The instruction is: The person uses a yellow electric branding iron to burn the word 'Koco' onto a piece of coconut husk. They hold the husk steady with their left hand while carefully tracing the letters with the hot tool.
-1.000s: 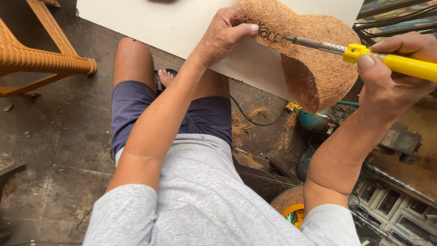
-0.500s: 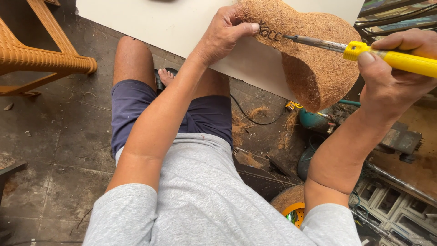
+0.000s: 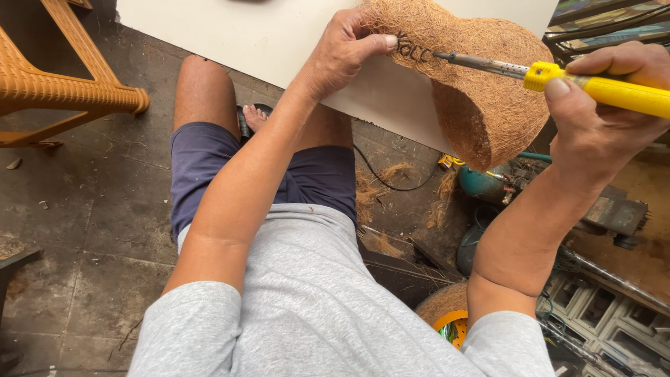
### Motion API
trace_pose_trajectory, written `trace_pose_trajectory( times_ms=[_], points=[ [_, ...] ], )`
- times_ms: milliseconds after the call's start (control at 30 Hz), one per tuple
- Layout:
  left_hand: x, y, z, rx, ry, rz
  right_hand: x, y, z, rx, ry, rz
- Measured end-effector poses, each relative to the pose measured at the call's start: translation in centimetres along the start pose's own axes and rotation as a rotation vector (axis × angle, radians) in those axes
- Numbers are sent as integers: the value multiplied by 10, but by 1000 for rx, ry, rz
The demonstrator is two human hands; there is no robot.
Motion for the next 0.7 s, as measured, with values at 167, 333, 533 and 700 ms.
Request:
trace_pose_trajectory(
  times_ms=[167, 333, 533, 700],
  points=[
    [-3, -1, 0, -23, 33, -49, 3, 1, 1, -9, -13, -13],
    [-1, -1, -1, -17, 56, -29, 5, 2, 1, 1, -9, -33],
    [0, -1, 0, -11, 54, -21, 3, 2, 0, 32, -3, -40],
    [-6, -1, 2, 2, 5, -20, 7, 2, 2, -2, -10, -15]
  ],
)
Point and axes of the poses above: each hand's wrist, its own y-axis towards the middle knuckle, its own z-axis out of the palm, x = y × z, the point moved 2 cm from there along y, towards the middle knuckle, and after that the axes turned 8 degrees about -x, right-handed, at the moved point
